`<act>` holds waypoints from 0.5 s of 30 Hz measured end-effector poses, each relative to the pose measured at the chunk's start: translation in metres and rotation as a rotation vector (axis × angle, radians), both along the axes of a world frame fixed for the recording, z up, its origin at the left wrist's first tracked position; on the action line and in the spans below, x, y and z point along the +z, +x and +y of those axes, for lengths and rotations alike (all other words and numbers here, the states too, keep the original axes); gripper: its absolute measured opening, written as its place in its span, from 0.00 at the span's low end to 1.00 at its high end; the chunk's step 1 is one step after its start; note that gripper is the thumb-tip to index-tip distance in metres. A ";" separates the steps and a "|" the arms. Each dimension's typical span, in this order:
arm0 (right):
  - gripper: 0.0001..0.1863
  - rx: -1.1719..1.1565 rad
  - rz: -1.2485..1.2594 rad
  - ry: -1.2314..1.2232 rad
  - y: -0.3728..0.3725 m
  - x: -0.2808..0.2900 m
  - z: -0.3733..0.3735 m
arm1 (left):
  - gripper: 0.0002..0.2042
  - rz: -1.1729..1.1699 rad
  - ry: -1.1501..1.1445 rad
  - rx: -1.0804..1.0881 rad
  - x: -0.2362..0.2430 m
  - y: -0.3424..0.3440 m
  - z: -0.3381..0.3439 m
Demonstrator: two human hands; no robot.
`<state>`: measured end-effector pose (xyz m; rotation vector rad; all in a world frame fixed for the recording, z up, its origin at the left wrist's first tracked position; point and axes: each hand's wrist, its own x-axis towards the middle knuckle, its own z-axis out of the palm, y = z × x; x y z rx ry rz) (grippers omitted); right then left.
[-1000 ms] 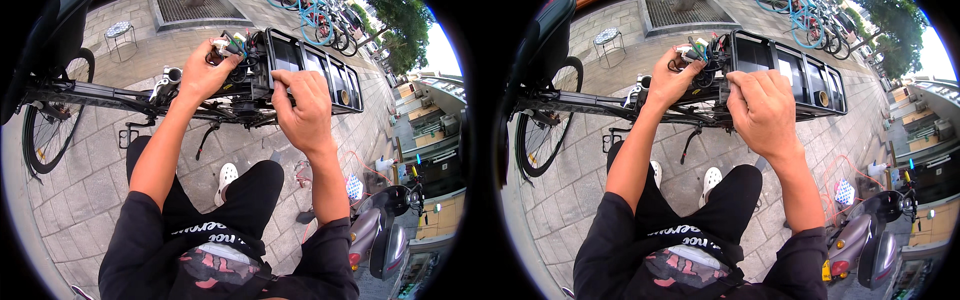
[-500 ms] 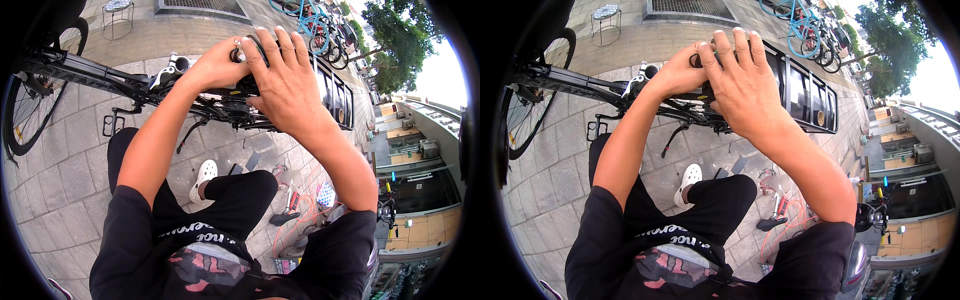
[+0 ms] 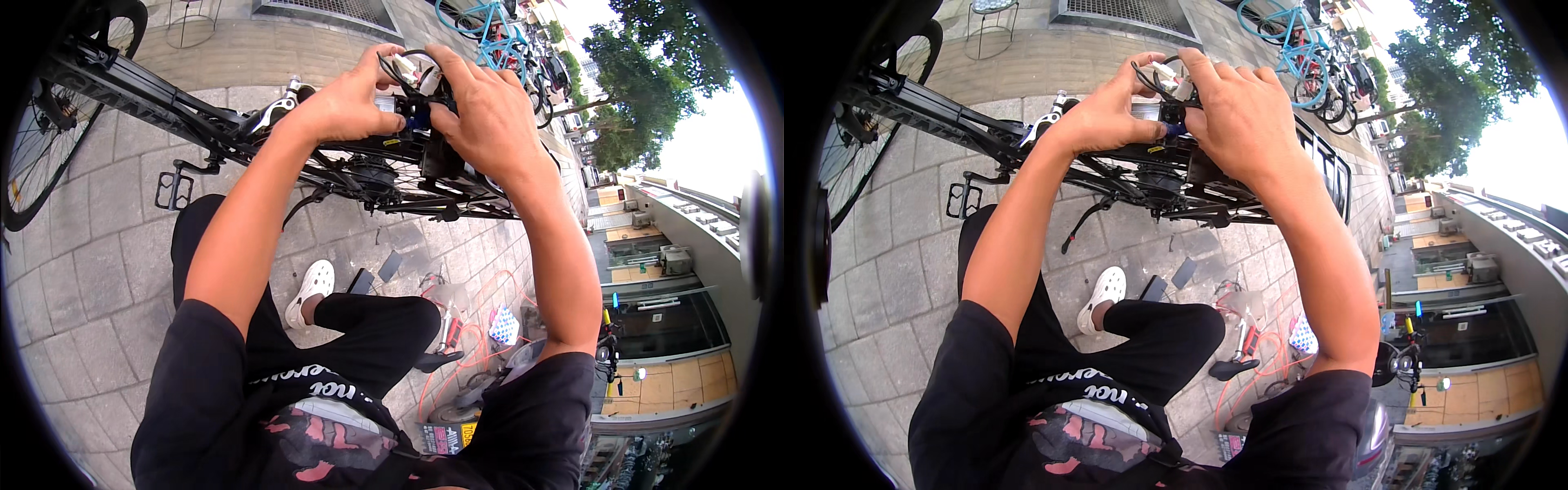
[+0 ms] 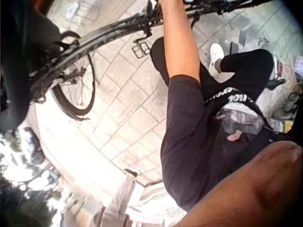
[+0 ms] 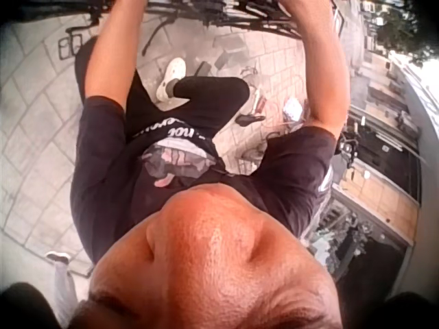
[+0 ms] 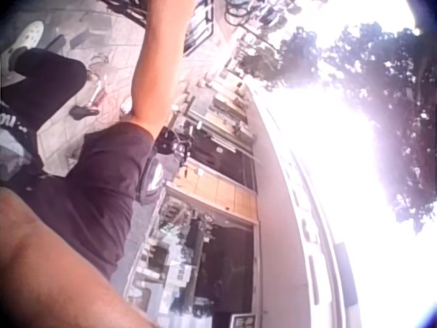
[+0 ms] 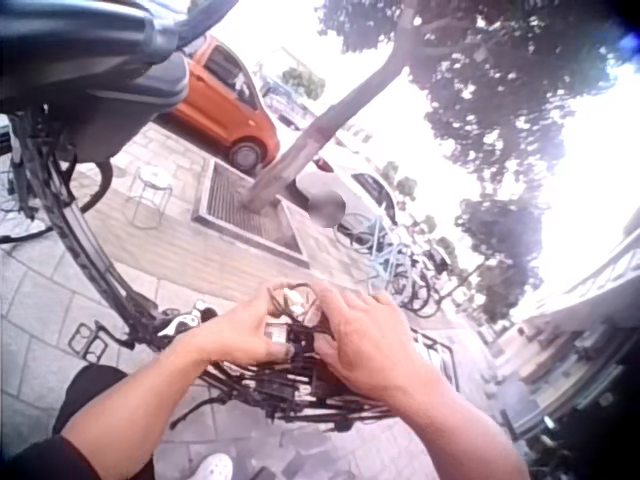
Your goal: The person kneels beside a bicycle and works on the wiring inside a black rear rack-mounted box. They repeatedly connect and disconnect multi-colored wires and white connectors, organizing the bundle within the compartment. The person handles the wires and connectors by hand throughout the clip.
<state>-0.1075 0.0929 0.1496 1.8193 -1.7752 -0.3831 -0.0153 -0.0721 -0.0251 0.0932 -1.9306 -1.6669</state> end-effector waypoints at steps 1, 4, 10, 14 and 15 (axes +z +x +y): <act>0.37 -0.017 -0.028 0.017 0.000 0.006 -0.003 | 0.59 0.005 0.009 0.047 0.001 0.001 0.007; 0.32 -0.034 -0.026 0.082 -0.009 0.011 -0.010 | 0.61 -0.058 -0.057 0.125 0.004 0.007 0.018; 0.24 -0.126 -0.103 0.097 -0.016 0.020 -0.007 | 0.49 -0.185 -0.212 0.315 0.000 0.004 0.032; 0.25 -0.096 -0.191 0.062 -0.033 0.023 0.005 | 0.32 -0.127 -0.426 0.337 -0.001 0.012 0.033; 0.25 -0.086 -0.199 0.084 -0.032 0.022 0.004 | 0.29 -0.136 -0.477 0.375 -0.005 0.012 0.035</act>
